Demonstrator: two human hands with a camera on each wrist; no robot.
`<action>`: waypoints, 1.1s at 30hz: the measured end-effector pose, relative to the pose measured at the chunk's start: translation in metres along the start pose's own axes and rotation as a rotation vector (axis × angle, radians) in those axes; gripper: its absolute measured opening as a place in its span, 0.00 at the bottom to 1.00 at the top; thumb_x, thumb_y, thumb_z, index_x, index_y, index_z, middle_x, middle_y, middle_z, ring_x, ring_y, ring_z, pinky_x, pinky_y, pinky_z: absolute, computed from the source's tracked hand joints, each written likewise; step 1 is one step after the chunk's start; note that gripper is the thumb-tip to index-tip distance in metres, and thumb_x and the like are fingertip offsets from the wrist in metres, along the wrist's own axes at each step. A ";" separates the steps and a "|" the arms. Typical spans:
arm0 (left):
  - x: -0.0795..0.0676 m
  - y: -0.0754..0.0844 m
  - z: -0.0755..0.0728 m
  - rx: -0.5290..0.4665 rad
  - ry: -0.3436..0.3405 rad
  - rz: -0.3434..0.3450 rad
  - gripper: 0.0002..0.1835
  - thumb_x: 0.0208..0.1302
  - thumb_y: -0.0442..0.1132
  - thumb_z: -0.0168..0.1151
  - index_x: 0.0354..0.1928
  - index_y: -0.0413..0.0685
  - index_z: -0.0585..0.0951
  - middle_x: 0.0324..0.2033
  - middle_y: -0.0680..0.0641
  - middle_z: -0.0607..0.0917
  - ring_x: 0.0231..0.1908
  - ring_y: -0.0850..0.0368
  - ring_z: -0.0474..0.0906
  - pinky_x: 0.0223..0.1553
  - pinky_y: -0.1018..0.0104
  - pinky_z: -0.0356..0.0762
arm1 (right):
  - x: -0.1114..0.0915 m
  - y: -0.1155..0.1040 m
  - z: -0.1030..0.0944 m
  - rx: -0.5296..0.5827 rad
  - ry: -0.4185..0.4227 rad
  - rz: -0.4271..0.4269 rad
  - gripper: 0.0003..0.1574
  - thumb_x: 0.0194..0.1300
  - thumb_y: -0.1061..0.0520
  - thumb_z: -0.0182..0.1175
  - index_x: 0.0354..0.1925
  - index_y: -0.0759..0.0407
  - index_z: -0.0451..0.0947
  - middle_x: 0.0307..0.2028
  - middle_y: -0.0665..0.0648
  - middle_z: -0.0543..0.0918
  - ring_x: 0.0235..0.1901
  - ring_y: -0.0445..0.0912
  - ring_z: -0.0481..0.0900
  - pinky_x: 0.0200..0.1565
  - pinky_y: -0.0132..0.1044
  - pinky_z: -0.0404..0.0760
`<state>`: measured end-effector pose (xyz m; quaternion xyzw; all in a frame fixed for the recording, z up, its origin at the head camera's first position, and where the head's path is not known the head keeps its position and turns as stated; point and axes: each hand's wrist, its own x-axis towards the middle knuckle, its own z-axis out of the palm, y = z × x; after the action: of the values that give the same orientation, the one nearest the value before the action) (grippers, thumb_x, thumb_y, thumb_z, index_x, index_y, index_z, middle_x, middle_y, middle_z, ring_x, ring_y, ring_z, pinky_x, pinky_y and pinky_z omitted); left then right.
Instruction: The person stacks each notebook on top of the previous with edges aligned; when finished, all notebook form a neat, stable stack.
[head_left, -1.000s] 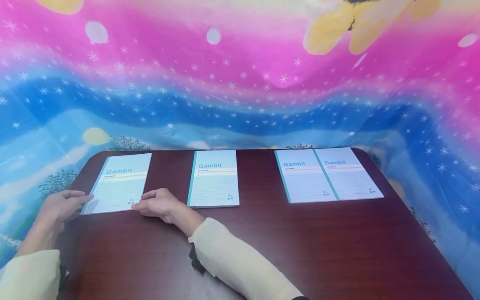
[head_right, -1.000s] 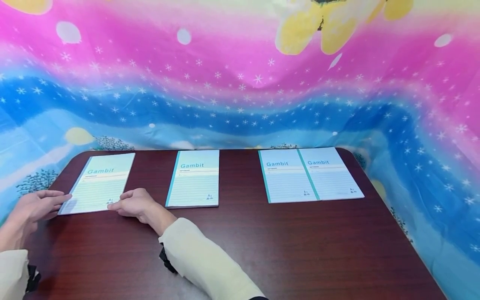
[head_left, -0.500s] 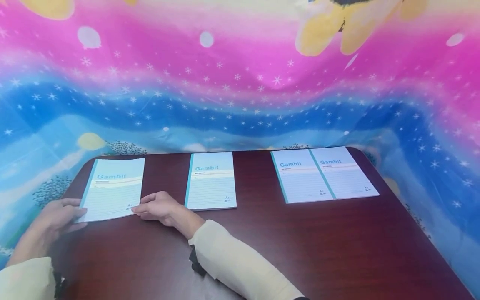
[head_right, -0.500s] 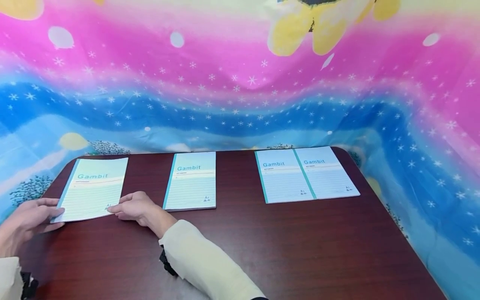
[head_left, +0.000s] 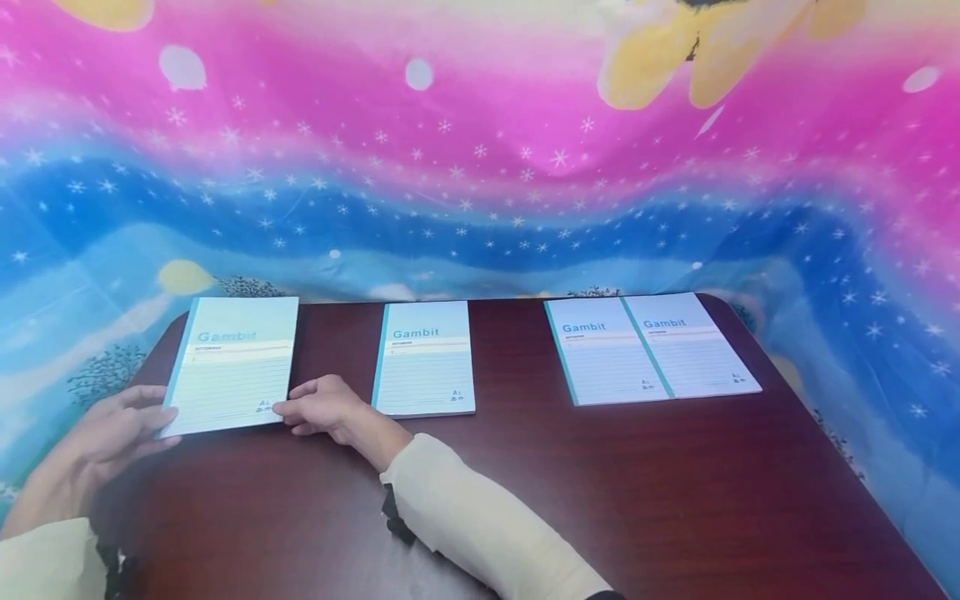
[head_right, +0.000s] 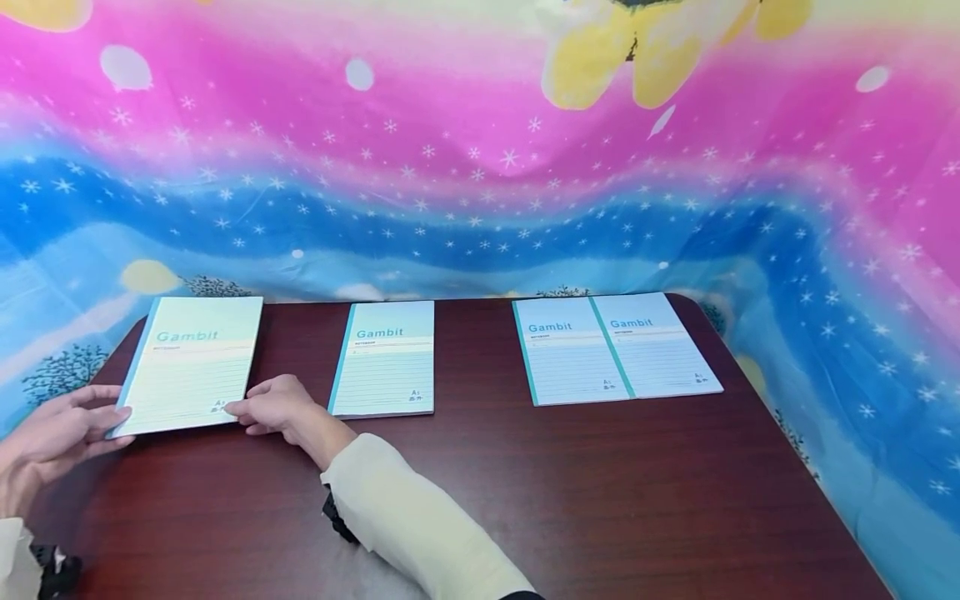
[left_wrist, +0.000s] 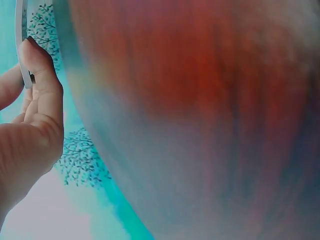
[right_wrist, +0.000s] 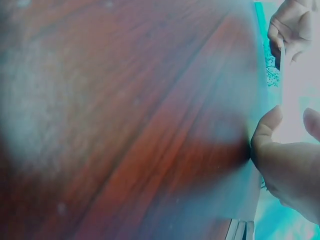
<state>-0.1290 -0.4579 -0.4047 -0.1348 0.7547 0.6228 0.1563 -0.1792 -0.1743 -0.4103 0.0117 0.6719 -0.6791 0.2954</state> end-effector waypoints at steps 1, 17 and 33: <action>0.000 0.001 0.001 -0.007 -0.009 0.008 0.30 0.77 0.33 0.54 0.68 0.25 0.51 0.37 0.58 0.85 0.38 0.60 0.85 0.42 0.61 0.86 | 0.000 -0.001 0.000 -0.008 0.008 -0.005 0.10 0.63 0.65 0.69 0.43 0.67 0.80 0.29 0.57 0.84 0.34 0.48 0.85 0.39 0.42 0.87; 0.009 0.027 0.036 -0.093 -0.068 0.024 0.23 0.75 0.32 0.57 0.64 0.40 0.60 0.39 0.54 0.86 0.40 0.56 0.86 0.44 0.57 0.86 | -0.004 -0.015 -0.040 0.024 -0.060 -0.091 0.06 0.64 0.72 0.64 0.37 0.67 0.77 0.30 0.58 0.82 0.29 0.50 0.85 0.36 0.41 0.88; 0.014 0.050 0.070 -0.072 -0.121 0.093 0.21 0.75 0.32 0.57 0.62 0.41 0.60 0.40 0.52 0.86 0.41 0.55 0.87 0.46 0.55 0.86 | -0.019 -0.028 -0.092 -0.093 -0.138 -0.130 0.06 0.66 0.69 0.64 0.42 0.67 0.77 0.35 0.59 0.83 0.32 0.49 0.85 0.43 0.44 0.88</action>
<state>-0.1565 -0.3801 -0.3775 -0.0672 0.7265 0.6629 0.1678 -0.2097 -0.0848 -0.3860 -0.0925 0.6801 -0.6641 0.2965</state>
